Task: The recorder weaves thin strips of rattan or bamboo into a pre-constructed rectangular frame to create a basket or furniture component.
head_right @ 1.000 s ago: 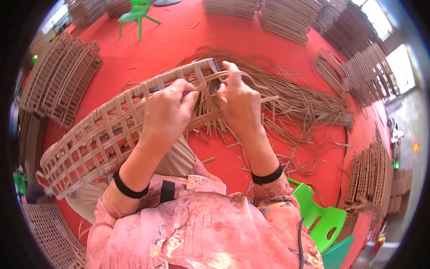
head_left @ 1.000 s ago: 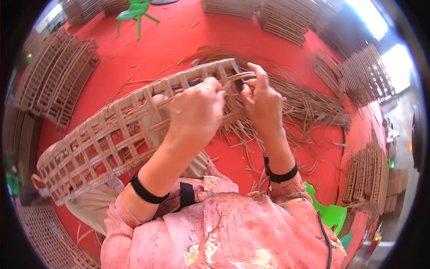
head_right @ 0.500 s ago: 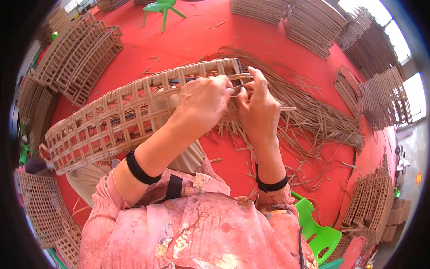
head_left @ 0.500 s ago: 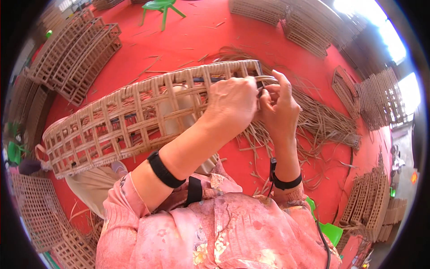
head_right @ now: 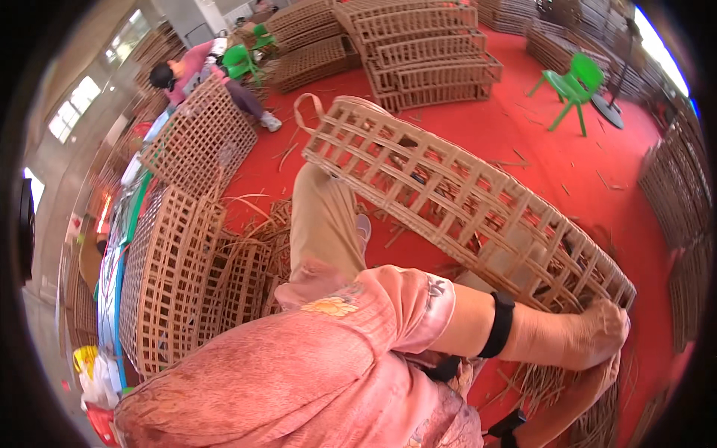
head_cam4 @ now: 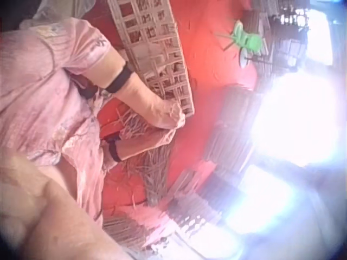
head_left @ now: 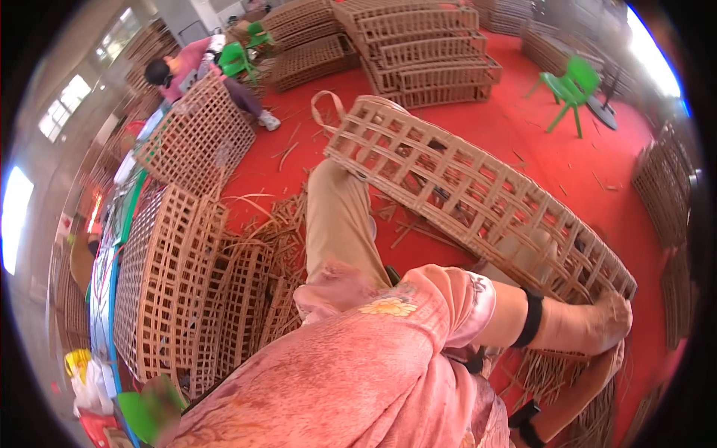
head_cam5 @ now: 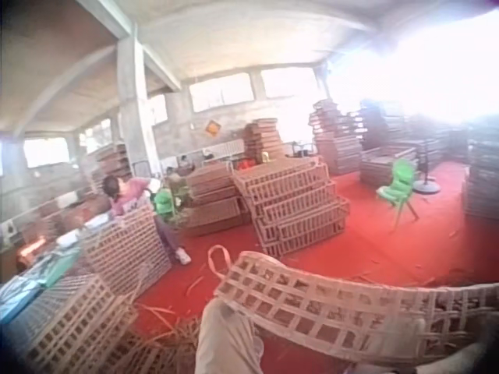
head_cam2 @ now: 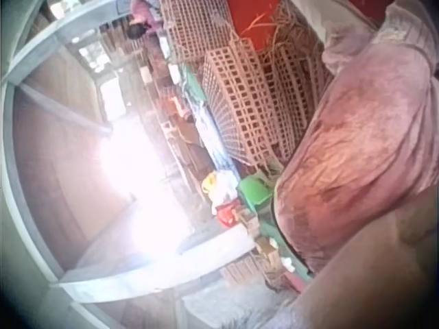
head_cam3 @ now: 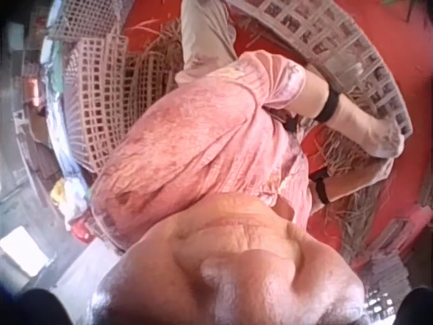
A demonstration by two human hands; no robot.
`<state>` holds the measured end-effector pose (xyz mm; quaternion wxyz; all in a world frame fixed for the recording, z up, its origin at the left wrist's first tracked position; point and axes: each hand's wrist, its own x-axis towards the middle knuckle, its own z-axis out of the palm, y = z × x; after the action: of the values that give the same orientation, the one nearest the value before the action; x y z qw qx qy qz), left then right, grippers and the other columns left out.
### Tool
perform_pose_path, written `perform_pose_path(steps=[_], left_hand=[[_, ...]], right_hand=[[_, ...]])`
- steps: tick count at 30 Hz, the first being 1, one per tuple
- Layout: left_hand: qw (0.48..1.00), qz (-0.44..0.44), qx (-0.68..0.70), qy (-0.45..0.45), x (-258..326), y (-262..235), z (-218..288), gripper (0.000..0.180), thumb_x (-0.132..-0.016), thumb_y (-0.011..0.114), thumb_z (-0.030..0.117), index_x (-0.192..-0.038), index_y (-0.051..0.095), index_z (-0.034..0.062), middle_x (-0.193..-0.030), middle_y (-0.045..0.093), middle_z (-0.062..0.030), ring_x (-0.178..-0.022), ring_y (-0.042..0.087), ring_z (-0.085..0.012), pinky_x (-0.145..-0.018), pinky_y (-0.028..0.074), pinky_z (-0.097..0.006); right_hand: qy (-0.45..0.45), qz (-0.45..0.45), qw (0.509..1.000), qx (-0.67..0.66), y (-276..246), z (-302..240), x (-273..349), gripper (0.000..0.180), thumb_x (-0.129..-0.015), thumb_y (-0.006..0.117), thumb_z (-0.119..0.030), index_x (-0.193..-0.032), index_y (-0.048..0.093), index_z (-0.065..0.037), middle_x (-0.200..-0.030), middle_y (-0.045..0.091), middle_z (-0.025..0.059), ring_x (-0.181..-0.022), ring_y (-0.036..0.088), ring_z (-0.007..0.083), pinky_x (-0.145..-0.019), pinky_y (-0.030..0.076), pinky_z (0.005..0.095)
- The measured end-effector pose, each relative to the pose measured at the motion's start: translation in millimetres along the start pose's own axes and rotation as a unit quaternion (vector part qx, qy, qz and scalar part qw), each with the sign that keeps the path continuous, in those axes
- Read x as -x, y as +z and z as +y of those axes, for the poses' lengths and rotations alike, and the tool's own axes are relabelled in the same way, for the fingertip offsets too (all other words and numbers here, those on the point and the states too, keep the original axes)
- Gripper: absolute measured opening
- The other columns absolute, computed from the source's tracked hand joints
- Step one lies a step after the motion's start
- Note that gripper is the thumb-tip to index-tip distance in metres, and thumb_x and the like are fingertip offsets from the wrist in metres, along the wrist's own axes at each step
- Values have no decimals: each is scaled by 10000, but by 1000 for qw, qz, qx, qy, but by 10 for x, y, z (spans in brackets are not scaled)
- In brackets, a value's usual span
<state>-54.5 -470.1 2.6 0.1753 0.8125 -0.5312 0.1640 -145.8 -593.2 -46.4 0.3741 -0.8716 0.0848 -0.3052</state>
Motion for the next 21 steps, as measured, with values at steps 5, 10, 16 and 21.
perform_pose_path(steps=[5,10,16,21], left_hand=[[998,50,5,40,132,-98,-128,245,-779,644,224,-871,740,19,-964,676,-135,-910,628,-255,-706,524,-378],[956,268,95,76,600,-420,-414,237,-865,567,167,-954,675,-24,-981,611,-163,-983,590,-307,-899,456,-429],[966,243,83,-22,1447,-1200,-1246,102,-782,604,161,-789,620,61,-894,618,-129,-878,632,-286,-755,502,-441],[879,429,-19,-209,2438,-1724,-1847,39,-911,643,111,-908,661,77,-846,618,-111,-778,628,-295,-709,529,-375]], right_hand=[[72,113,986,-103,273,-18,-41,528,-1020,479,-435,-1342,593,-32,-1234,621,161,-1090,641,236,-868,535,359],[96,199,962,-157,294,17,-106,578,-1026,464,-479,-1383,562,-36,-1291,599,175,-1128,632,254,-917,529,380],[84,318,935,-135,-94,-76,-185,387,-1011,548,-352,-1107,629,13,-967,611,154,-825,578,242,-707,478,378],[170,376,874,-257,-196,-438,-321,360,-1015,588,-222,-779,652,42,-677,589,132,-590,490,224,-577,423,388]])
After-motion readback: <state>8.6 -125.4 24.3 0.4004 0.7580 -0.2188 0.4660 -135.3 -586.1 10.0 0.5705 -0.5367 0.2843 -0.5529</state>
